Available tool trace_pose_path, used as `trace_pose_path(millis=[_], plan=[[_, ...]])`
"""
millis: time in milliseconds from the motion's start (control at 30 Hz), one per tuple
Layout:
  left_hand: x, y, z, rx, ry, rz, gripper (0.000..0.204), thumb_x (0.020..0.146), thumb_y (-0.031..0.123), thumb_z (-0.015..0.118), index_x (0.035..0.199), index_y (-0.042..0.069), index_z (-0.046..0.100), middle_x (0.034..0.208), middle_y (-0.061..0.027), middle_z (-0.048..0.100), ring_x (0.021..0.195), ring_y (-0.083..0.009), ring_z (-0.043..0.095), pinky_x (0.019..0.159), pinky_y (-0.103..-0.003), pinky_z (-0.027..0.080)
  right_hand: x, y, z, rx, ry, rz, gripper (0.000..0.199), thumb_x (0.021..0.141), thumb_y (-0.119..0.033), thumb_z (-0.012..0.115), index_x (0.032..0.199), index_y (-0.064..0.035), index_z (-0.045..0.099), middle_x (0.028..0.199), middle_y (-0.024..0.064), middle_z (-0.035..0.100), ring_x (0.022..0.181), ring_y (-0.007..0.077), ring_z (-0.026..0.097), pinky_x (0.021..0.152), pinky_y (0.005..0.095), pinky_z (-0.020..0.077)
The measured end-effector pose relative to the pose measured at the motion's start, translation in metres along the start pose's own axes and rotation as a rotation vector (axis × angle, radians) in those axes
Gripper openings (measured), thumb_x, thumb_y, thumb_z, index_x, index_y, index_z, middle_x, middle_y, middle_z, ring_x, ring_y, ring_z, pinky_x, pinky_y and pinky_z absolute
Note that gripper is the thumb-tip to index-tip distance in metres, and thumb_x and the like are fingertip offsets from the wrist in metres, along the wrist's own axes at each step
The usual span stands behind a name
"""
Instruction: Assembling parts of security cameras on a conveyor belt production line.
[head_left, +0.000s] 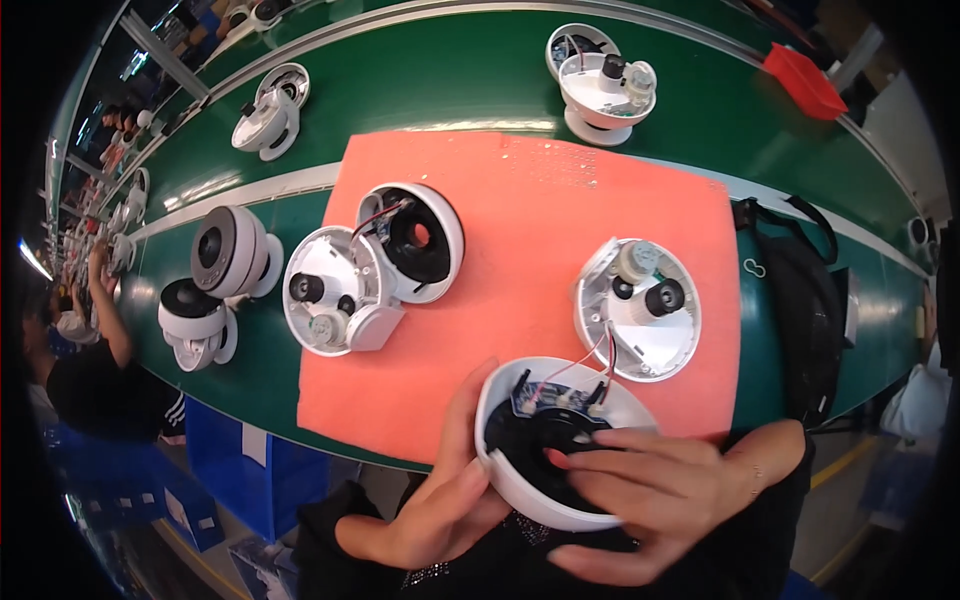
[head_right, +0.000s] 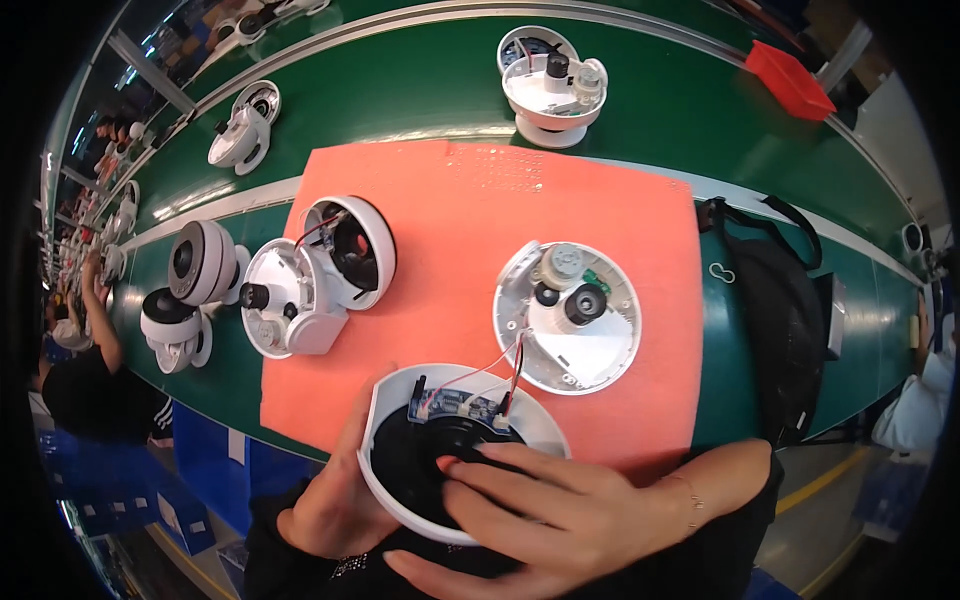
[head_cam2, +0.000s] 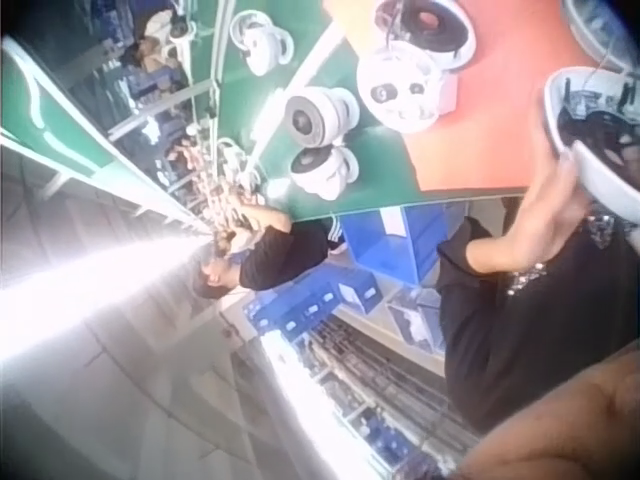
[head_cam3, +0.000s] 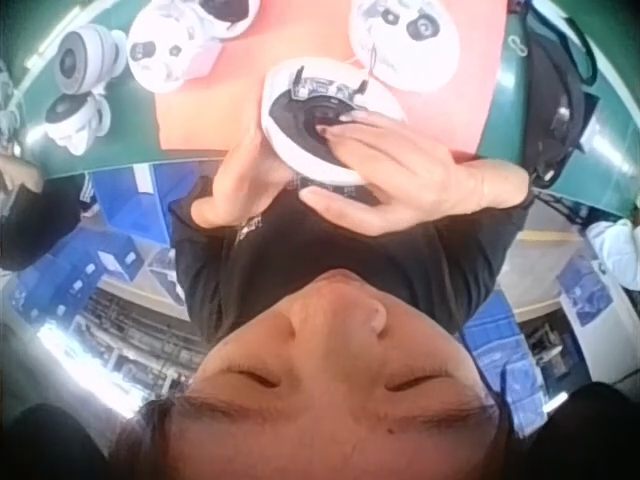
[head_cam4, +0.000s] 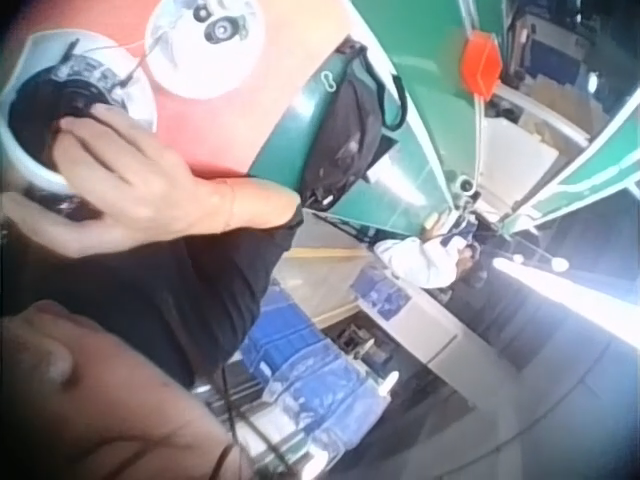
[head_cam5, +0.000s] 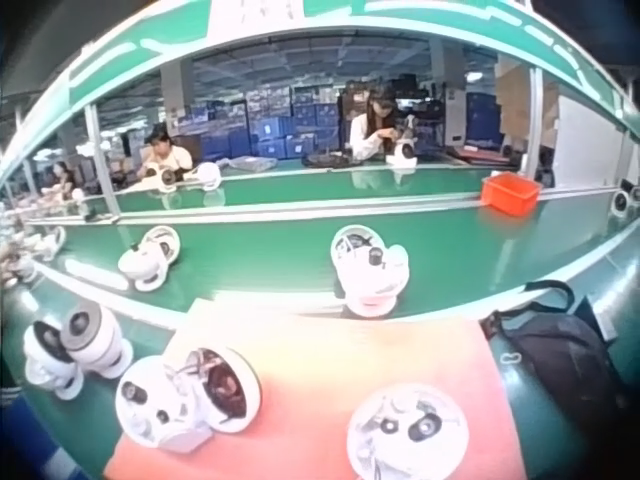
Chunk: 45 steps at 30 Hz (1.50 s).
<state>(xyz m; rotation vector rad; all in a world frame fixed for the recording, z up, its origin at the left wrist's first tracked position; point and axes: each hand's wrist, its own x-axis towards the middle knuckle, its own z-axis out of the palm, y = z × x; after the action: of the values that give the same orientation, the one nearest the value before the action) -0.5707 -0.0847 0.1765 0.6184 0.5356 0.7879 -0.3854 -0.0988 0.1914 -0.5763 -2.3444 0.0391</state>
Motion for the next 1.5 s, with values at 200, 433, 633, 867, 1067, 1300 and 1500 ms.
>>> trace_pose_path(millis=[200,433,633,867,1067,1300,1500], plan=[[0.067,0.007,-0.032,0.910,-0.050,0.214,0.055,0.087,0.026,0.049,0.133,0.009,0.023,0.135,-0.0151,0.021,0.129,-0.0282,0.018,0.101,-0.043,0.024,-0.013,0.018,-0.080,0.137,-0.141,0.666,0.050,0.055,-0.006,0.069,0.103,0.0013,0.057,0.088,0.0140,0.061,0.081,0.0277,0.060,0.075,0.0335,0.0480],[0.111,0.001,-0.033,0.715,-0.110,0.132,0.050,0.080,-0.008,0.047,0.124,0.004,0.026,0.132,-0.0168,0.035,0.125,-0.0257,0.033,0.088,-0.027,0.045,-0.053,0.091,-0.079,1.060,0.163,1.182,0.042,0.076,0.001,0.060,0.114,0.0020,0.043,0.104,0.0073,0.053,0.097,0.0118,0.051,0.084,0.0256,0.0421],[0.109,0.022,-0.043,1.030,-0.201,0.275,0.018,0.077,0.002,0.050,0.093,-0.004,0.053,0.109,-0.0195,0.058,0.106,-0.0275,0.055,0.069,-0.027,0.049,-0.051,0.069,-0.055,0.978,0.007,1.337,0.039,0.078,-0.004,0.064,0.109,-0.0025,0.041,0.095,0.0040,0.054,0.090,0.0071,0.052,0.071,0.0213,0.0459],[0.100,0.038,-0.017,1.532,-0.364,0.459,0.047,0.063,0.036,0.076,0.078,-0.004,0.058,0.110,-0.0264,0.054,0.056,-0.0238,0.062,0.050,-0.029,0.051,-0.069,0.055,-0.029,1.012,0.219,1.193,0.042,0.072,-0.010,0.072,0.099,0.0001,0.042,0.085,0.0095,0.058,0.076,0.0099,0.059,0.060,0.0207,0.0472],[0.104,0.054,-0.008,1.747,-0.408,0.362,0.045,0.063,0.041,0.075,0.069,0.000,0.058,0.076,-0.0156,0.062,0.043,-0.0216,0.057,0.042,-0.029,0.046,-0.070,0.070,-0.033,0.558,0.053,1.019,0.035,0.067,-0.023,0.074,0.060,-0.0011,0.048,0.059,0.0084,0.048,0.048,0.0165,0.046,0.044,0.0264,0.0346],[0.122,0.067,0.004,1.923,-0.380,0.172,0.045,0.065,0.046,0.070,0.064,0.002,0.061,0.046,-0.0057,0.052,0.040,-0.0231,0.054,0.040,-0.032,0.043,-0.059,0.091,-0.029,0.201,-0.083,0.986,0.034,0.082,-0.027,0.055,0.062,0.0009,0.053,0.056,0.0144,0.049,0.050,0.0305,0.050,0.045,0.0369,0.0370],[0.127,0.074,0.007,1.934,-0.425,0.115,0.044,0.067,0.047,0.067,0.064,0.003,0.061,0.046,-0.0057,0.053,0.041,-0.0241,0.054,0.041,-0.031,0.043,-0.055,0.088,-0.029,-0.012,-0.106,0.905,0.033,0.080,-0.030,0.056,0.062,-0.0028,0.056,0.054,0.0106,0.051,0.048,0.0279,0.052,0.044,0.0375,0.0389]])
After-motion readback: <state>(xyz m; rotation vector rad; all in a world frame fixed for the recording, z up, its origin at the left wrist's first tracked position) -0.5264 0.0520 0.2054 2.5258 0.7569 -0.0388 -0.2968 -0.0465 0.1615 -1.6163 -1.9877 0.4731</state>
